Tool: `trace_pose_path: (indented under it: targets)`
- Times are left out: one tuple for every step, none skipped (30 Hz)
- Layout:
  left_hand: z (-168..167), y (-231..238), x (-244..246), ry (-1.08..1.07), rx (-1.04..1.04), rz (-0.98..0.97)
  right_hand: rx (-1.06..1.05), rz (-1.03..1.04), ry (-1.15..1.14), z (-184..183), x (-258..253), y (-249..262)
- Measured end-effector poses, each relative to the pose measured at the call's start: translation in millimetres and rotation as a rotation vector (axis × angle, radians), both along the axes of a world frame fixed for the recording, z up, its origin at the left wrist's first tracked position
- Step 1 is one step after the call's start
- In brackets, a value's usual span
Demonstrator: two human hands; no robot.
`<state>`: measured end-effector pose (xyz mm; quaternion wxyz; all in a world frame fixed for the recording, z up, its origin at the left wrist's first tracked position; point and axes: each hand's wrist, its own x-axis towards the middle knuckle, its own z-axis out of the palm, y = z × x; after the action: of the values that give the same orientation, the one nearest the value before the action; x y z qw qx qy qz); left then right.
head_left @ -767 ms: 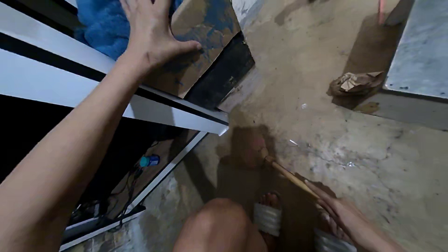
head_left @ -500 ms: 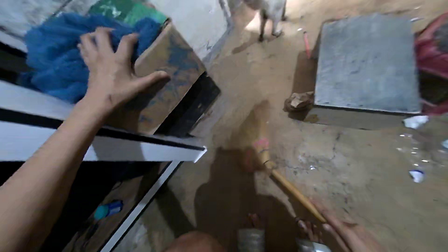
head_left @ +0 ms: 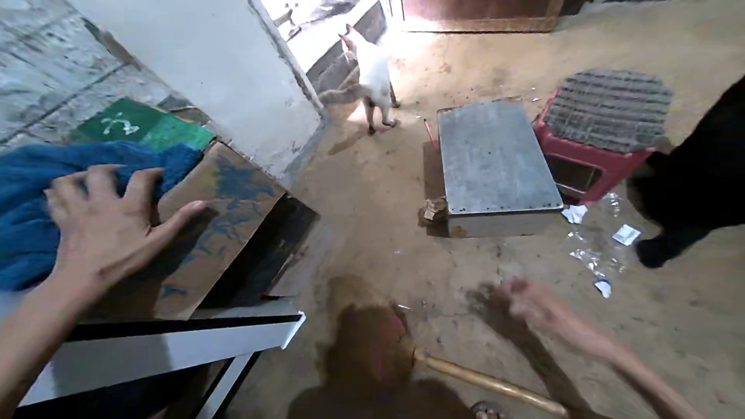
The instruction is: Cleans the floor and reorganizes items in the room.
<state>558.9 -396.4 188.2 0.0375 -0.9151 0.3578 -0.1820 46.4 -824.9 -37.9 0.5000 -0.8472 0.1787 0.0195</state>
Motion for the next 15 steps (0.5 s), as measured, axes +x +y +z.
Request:
trace_pose_path:
  targets:
    - [3, -3, -6, 0.014, 0.009, 0.008, -0.086, -0.21, -0.093, 13, 13, -34]
    - [3, -2, -4, 0.012, 0.022, 0.016, -0.165, -0.404, -0.17, 17, 28, -67]
    - [1, -1, 0, -0.006, 0.017, 0.009, -0.161, -0.549, -0.194, 16, 44, -99]
    - [-2, -1, 3, -0.023, 0.012, 0.015, -0.069, -0.652, -0.183, 12, 58, -124]
    - [1, -6, -3, -0.027, 0.01, 0.021, 0.076, -0.739, -0.15, 5, 75, -141]
    - [6, -13, -13, -0.024, 0.018, 0.026, 0.245, -0.808, -0.108, 0, 92, -151]
    - [14, -22, -28, -0.008, 0.021, 0.022, 0.386, -0.835, -0.074, -4, 106, -155]
    - [21, -31, -40, 0.016, 0.02, 0.023, 0.46, -0.846, -0.075, -6, 117, -157]
    - [27, -37, -47, 0.037, 0.016, 0.024, 0.451, -0.831, -0.079, -4, 124, -156]
    - [30, -39, -50, 0.04, 0.022, 0.024, 0.406, -0.796, -0.071, 1, 127, -151]
    - [30, -39, -51, 0.046, 0.025, 0.017, 0.345, -0.757, -0.058, 10, 129, -145]
    - [30, -38, -52, 0.051, 0.02, 0.008, 0.28, -0.717, -0.047, 23, 133, -140]
    - [30, -37, -51, 0.06, 0.011, -0.002, 0.213, -0.681, -0.045, 38, 137, -135]
    - [30, -37, -50, 0.072, 0.005, -0.008, 0.147, -0.638, -0.034, 58, 143, -131]
    - [30, -37, -49, 0.072, 0.002, -0.013, 0.087, -0.595, -0.016, 79, 150, -128]
